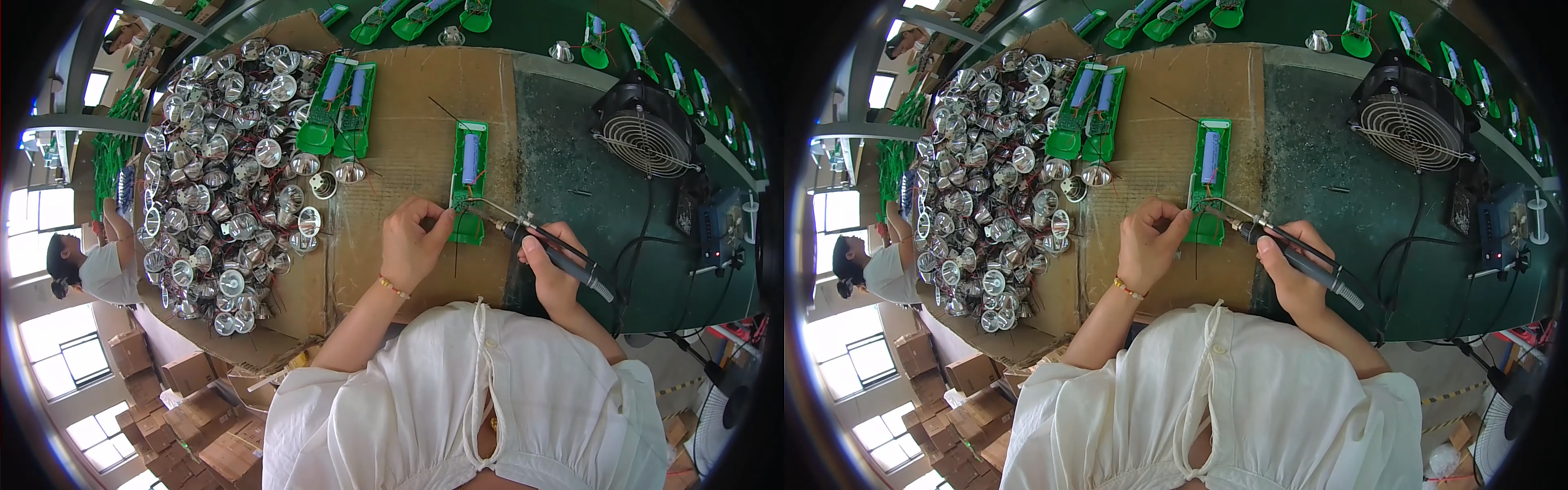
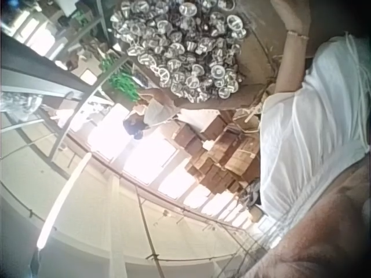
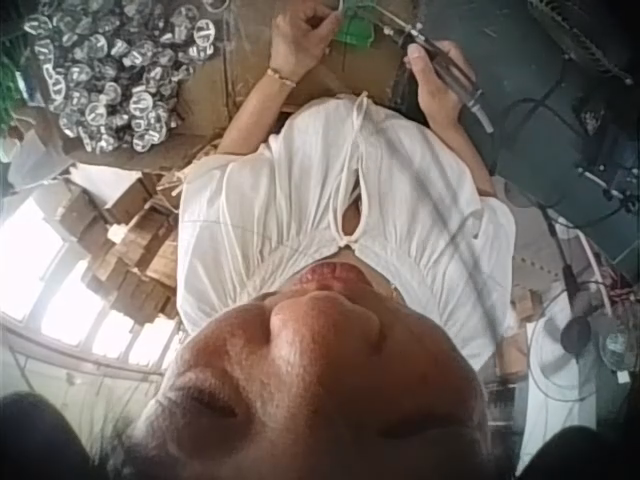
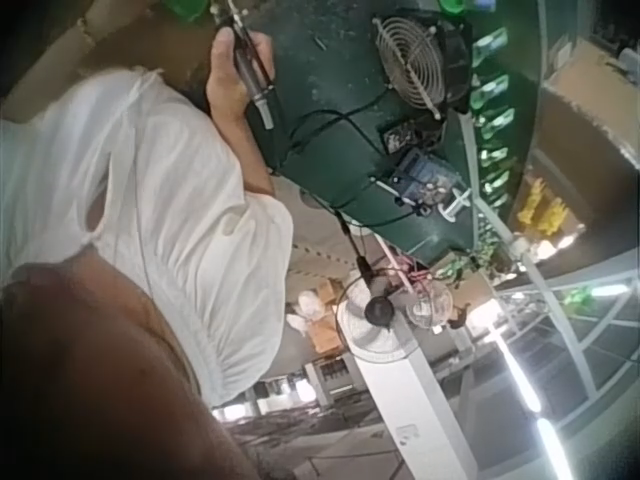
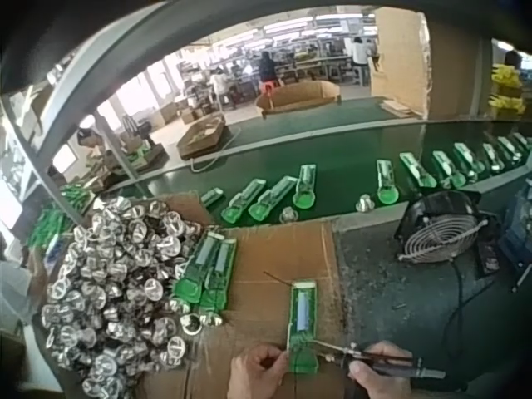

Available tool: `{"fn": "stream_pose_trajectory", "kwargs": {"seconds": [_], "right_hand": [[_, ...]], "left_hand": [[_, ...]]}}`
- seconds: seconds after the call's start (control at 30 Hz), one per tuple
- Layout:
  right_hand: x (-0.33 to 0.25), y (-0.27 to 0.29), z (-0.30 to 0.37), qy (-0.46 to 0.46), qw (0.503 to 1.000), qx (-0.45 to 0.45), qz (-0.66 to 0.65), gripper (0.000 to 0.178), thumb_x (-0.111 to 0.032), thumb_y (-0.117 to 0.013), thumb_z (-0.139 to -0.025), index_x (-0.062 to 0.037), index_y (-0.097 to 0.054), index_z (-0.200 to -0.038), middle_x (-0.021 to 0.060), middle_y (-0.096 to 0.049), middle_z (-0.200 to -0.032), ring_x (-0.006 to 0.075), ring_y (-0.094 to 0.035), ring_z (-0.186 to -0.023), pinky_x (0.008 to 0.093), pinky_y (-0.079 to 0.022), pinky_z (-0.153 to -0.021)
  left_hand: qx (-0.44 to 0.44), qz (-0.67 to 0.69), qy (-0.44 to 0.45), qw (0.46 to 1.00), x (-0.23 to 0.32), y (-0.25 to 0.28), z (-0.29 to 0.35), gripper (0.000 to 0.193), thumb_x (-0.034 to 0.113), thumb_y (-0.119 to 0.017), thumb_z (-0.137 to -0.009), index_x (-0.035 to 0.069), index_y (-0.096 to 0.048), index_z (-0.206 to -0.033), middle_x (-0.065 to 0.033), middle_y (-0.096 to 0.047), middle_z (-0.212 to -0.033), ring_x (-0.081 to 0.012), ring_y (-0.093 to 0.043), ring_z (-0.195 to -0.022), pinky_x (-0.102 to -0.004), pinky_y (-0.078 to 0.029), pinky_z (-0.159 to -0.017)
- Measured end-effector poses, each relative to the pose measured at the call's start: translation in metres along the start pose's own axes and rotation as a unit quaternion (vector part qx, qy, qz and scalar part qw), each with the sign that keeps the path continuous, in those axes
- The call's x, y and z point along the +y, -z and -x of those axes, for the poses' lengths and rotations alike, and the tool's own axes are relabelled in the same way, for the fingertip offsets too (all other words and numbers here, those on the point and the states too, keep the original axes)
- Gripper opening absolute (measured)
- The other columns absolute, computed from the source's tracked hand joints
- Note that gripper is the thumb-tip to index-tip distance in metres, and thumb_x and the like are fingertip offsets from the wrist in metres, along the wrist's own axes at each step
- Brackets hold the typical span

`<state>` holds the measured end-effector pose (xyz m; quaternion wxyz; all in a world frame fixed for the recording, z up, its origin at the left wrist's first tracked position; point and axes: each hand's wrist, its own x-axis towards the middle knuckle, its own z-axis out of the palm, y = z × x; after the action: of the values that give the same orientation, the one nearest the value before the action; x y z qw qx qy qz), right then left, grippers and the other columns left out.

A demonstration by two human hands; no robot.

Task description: Soldering wires onto small electronic circuit boards for light fixtures at a factory assembly station.

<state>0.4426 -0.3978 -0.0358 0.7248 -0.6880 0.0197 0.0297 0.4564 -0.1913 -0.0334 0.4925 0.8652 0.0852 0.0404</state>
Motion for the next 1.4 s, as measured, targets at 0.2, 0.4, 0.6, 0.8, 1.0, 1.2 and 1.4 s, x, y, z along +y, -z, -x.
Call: {"fn": "stream_pose_trajectory", "kwargs": {"seconds": [0.2,0.4,0.6,0.8,1.0,1.2,1.4], "right_hand": [[-0.007,0.001,0.003,0.020,0.999,0.011,-0.034,0.015,-0.011,-0.064,-0.082,0.0002,-0.055,-0.086,0.0059,-0.061,-0.070,0.0075,-0.056,-0.064,0.0216,-0.045,-0.059],[-0.002,0.005,0.003,0.053,0.999,0.000,0.010,0.015,-0.011,-0.065,-0.082,-0.0001,-0.056,-0.085,0.0045,-0.061,-0.068,0.0068,-0.054,-0.062,0.0211,-0.043,-0.058],[-0.002,0.003,0.000,0.068,0.996,-0.020,0.051,0.014,-0.011,-0.066,-0.080,-0.0011,-0.056,-0.082,0.0006,-0.057,-0.063,0.0051,-0.051,-0.058,0.0212,-0.041,-0.053],[0.001,0.000,0.000,0.048,0.999,0.013,-0.002,0.013,-0.009,-0.064,-0.081,-0.0001,-0.055,-0.083,0.0036,-0.059,-0.065,0.0069,-0.053,-0.058,0.0213,-0.042,-0.054],[-0.008,0.011,0.004,0.068,0.997,0.010,-0.024,0.013,-0.006,-0.059,-0.083,0.0021,-0.053,-0.090,0.0063,-0.057,-0.070,0.0107,-0.056,-0.063,0.0230,-0.047,-0.059],[0.002,0.024,0.008,0.050,0.996,0.066,-0.012,0.012,-0.008,-0.061,-0.083,-0.0002,-0.053,-0.087,0.0055,-0.058,-0.069,0.0093,-0.056,-0.062,0.0223,-0.047,-0.059],[0.004,0.038,0.000,0.061,0.993,0.097,-0.026,0.012,-0.008,-0.060,-0.084,0.0008,-0.053,-0.088,0.0058,-0.057,-0.069,0.0097,-0.055,-0.061,0.0219,-0.046,-0.059]], "left_hand": [[-0.010,0.002,0.015,1.000,0.006,0.002,-0.001,0.016,0.013,-0.067,-0.075,0.000,-0.061,-0.068,-0.0102,-0.057,-0.066,-0.0202,-0.056,-0.054,-0.0305,-0.043,-0.052],[-0.007,-0.008,0.006,1.000,0.004,0.000,0.000,0.016,0.014,-0.067,-0.075,0.000,-0.061,-0.068,-0.0103,-0.058,-0.067,-0.0206,-0.056,-0.055,-0.0306,-0.044,-0.052],[-0.006,-0.008,0.015,1.000,0.004,0.000,0.001,0.016,0.014,-0.068,-0.074,0.001,-0.062,-0.069,-0.0105,-0.058,-0.068,-0.0210,-0.056,-0.057,-0.0310,-0.044,-0.054],[-0.010,-0.010,0.014,1.000,0.004,-0.001,-0.004,0.016,0.014,-0.068,-0.075,0.001,-0.062,-0.069,-0.0100,-0.058,-0.066,-0.0202,-0.056,-0.056,-0.0305,-0.044,-0.053],[-0.014,0.026,0.041,0.999,0.004,0.003,0.001,0.016,0.013,-0.067,-0.075,0.000,-0.062,-0.070,-0.0106,-0.058,-0.067,-0.0196,-0.056,-0.055,-0.0297,-0.043,-0.052],[-0.021,-0.048,-0.021,0.998,0.006,-0.004,0.003,0.019,0.017,-0.066,-0.079,-0.001,-0.062,-0.075,-0.0057,-0.060,-0.064,-0.0098,-0.053,-0.055,-0.0242,-0.043,-0.051],[-0.017,0.050,0.074,0.996,0.021,0.012,0.003,0.021,0.019,-0.068,-0.077,-0.001,-0.062,-0.077,-0.0086,-0.065,-0.073,-0.0093,-0.061,-0.063,-0.0242,-0.048,-0.054]]}}
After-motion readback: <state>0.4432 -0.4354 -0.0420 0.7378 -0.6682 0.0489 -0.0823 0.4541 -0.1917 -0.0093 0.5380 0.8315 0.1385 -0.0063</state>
